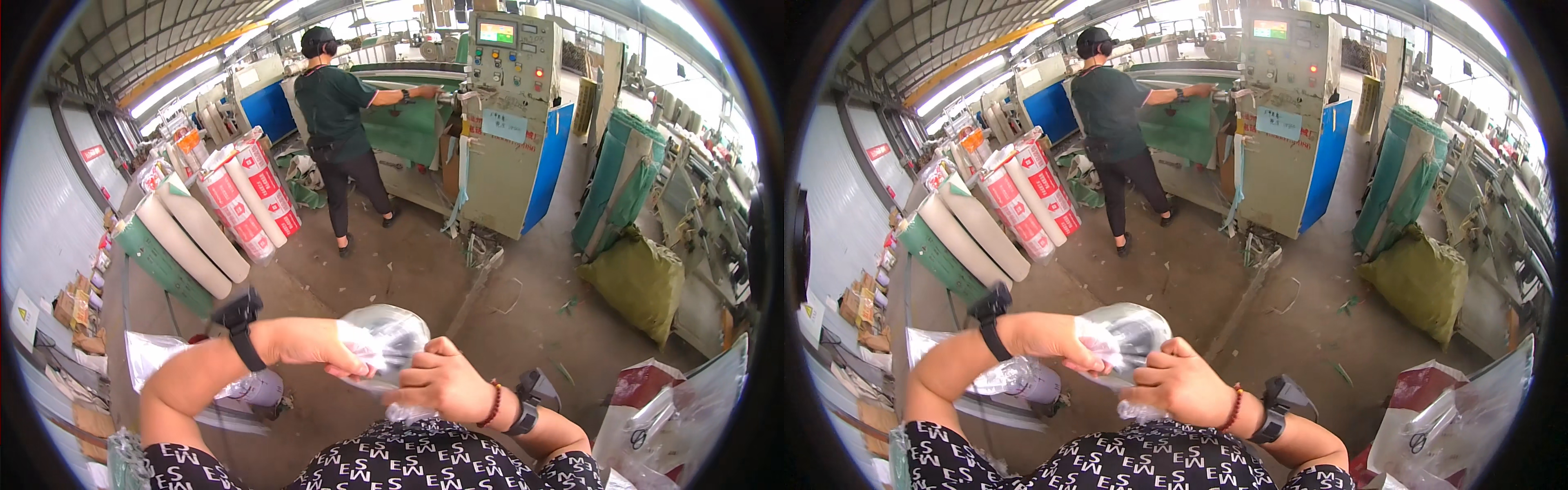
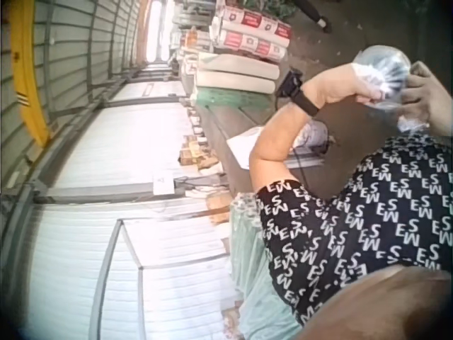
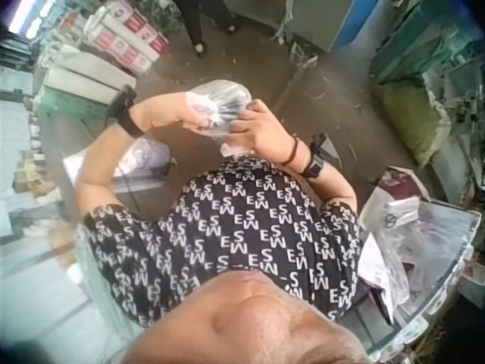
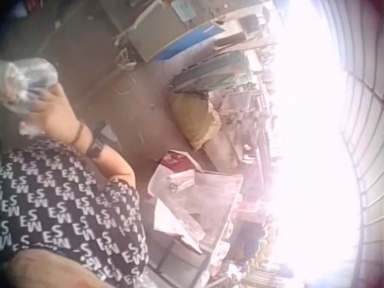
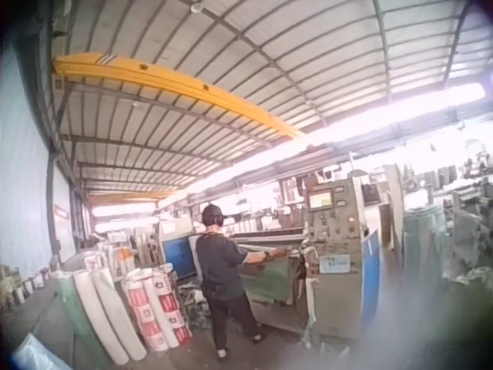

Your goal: Placing rolls of green protective material into plastic bags and sealing them manually.

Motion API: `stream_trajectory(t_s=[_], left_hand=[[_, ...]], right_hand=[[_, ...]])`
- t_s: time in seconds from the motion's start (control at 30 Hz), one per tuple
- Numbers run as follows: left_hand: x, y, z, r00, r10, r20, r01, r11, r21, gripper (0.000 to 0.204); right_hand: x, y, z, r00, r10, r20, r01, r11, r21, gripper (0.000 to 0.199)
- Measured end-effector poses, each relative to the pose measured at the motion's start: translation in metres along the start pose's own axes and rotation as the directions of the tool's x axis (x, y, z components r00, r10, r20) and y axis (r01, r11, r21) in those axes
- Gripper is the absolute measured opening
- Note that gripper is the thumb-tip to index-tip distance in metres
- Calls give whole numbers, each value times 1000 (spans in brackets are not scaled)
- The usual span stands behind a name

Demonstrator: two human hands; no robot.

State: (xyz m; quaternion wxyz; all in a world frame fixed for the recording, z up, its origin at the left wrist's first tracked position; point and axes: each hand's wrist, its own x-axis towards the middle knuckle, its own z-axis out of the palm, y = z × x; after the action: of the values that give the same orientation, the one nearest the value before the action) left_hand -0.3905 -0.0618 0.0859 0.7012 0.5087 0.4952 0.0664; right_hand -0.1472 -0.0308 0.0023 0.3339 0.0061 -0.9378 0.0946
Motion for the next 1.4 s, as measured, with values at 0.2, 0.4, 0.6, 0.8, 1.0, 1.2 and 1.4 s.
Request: stream_trajectory(t_s=[0.2, 0.4, 0.6, 0.8, 1.0, 1.2, 1.4], left_hand=[[7, 23, 18, 823, 544, 164, -85, -167, 982, 8], [21, -34, 40, 303, 936, 178, 143, -230, 963, 12], [54, -64, 57, 94, 993, 74, 58, -80, 995, 12], [73, -79, 64, 113, 906, -407, -483, 408, 775, 33], [79, -80, 74, 346, 791, -504, -790, 536, 299, 50], [78, -83, 72, 354, 784, -510, -812, 528, 248, 54], [80, -74, 69, 270, 858, -436, -716, 482, 505, 51]], right_hand=[[3, -17, 10, 981, 196, 4, -196, 978, 69, 35], [-11, -5, -6, 787, 593, 170, -440, 348, 828, 11], [17, 18, -4, 804, 590, 73, -514, 628, 585, 19], [29, 0, 7, 585, 809, -61, -730, 557, 396, 23], [20, 2, 3, 685, 710, -164, -660, 700, 275, 30], [8, -12, 4, 578, 812, -77, -657, 520, 546, 31], [7, -10, -6, 693, 718, -70, -669, 676, 309, 29]])
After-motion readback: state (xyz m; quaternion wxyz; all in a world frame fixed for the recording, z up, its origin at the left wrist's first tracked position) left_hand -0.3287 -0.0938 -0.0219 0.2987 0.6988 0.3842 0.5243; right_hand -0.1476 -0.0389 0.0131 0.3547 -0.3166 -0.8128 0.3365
